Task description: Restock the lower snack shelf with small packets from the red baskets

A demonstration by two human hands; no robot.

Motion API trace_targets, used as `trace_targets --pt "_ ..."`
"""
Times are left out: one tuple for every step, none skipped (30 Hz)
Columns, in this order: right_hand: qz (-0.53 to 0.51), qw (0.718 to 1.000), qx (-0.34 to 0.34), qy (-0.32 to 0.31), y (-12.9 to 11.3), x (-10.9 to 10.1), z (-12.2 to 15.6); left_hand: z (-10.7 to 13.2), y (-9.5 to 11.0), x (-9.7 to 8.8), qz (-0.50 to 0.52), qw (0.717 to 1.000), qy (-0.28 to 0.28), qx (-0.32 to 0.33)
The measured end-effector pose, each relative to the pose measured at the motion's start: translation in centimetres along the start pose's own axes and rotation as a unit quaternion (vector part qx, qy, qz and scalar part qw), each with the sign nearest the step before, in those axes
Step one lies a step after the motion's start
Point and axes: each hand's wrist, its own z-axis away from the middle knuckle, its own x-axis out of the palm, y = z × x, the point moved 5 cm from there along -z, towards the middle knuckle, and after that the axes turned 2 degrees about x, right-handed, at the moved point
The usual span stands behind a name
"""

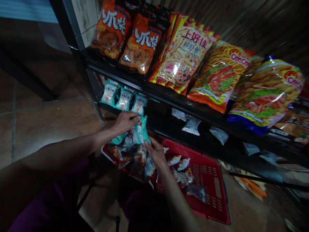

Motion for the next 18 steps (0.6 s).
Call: trace_targets --pt "-0.001 1.000 0.000 -0.001 0.1 0.0 0.0 0.0 -0.2 0.1 -0.009 1.000 -0.005 0.001" --pt "-0.002 1.000 0.002 -0.002 0.2 -0.1 -0.1 0.0 -0.4 0.2 -0.012 1.000 -0.007 -0.005" --pt "-0.003 1.000 0.003 -0.004 0.3 -0.1 -0.1 -0.1 -0.7 0.2 -0.010 1.000 -0.007 -0.014" --pt "-0.001 1.000 0.004 -0.009 0.3 0.0 -0.1 0.0 -1.0 0.3 -0.004 1.000 -0.007 -0.025" --pt "0.001 1.000 0.002 -0.015 0.2 0.0 0.0 0.0 -1.2 0.4 0.004 0.999 -0.004 -0.033" --pt "0.002 1.000 0.000 -0.020 0.1 0.1 0.0 0.0 -1.4 0.4 0.013 0.999 0.001 -0.039" --pt "0.001 1.000 0.000 -0.022 0.1 0.1 0.0 0.0 -1.5 0.5 0.021 0.999 0.007 -0.042" --pt "-0.003 1.000 0.001 -0.021 0.0 0.1 0.0 0.0 -1.6 0.5 0.029 0.998 0.014 -0.045" --pt "-0.007 1.000 0.004 -0.015 -0.1 0.1 0.0 0.0 -1.6 0.6 0.035 0.998 0.023 -0.048" --pt "-0.011 1.000 0.009 -0.006 -0.1 0.0 0.0 0.0 -1.7 0.6 0.042 0.997 0.033 -0.054" --pt "-0.012 1.000 0.014 0.004 -0.1 -0.1 0.0 0.0 -1.9 0.6 0.050 0.996 0.041 -0.062" --pt "-0.010 1.000 0.017 0.012 -0.1 -0.1 -0.1 0.0 -2.0 0.7 0.057 0.995 0.047 -0.071" --pt "-0.008 1.000 0.019 0.018 -0.1 -0.2 -0.1 -0.1 -2.1 0.7 0.063 0.994 0.051 -0.079" --pt "-0.007 1.000 0.018 0.021 0.0 -0.2 -0.1 -0.1 -2.2 0.8 0.069 0.993 0.053 -0.085" --pt "-0.007 1.000 0.017 0.022 0.0 -0.2 -0.2 -0.2 -2.2 0.9 0.075 0.992 0.051 -0.090" --pt "-0.009 1.000 0.015 0.023 0.0 -0.3 -0.2 -0.2 -2.3 1.0 0.084 0.991 0.047 -0.095" --pt "-0.012 0.999 0.014 0.026 0.1 -0.3 -0.2 -0.3 -2.3 1.1 0.095 0.989 0.043 -0.101" --pt "-0.015 0.999 0.015 0.031 0.1 -0.4 -0.2 -0.3 -2.4 1.1 0.107 0.987 0.040 -0.109"
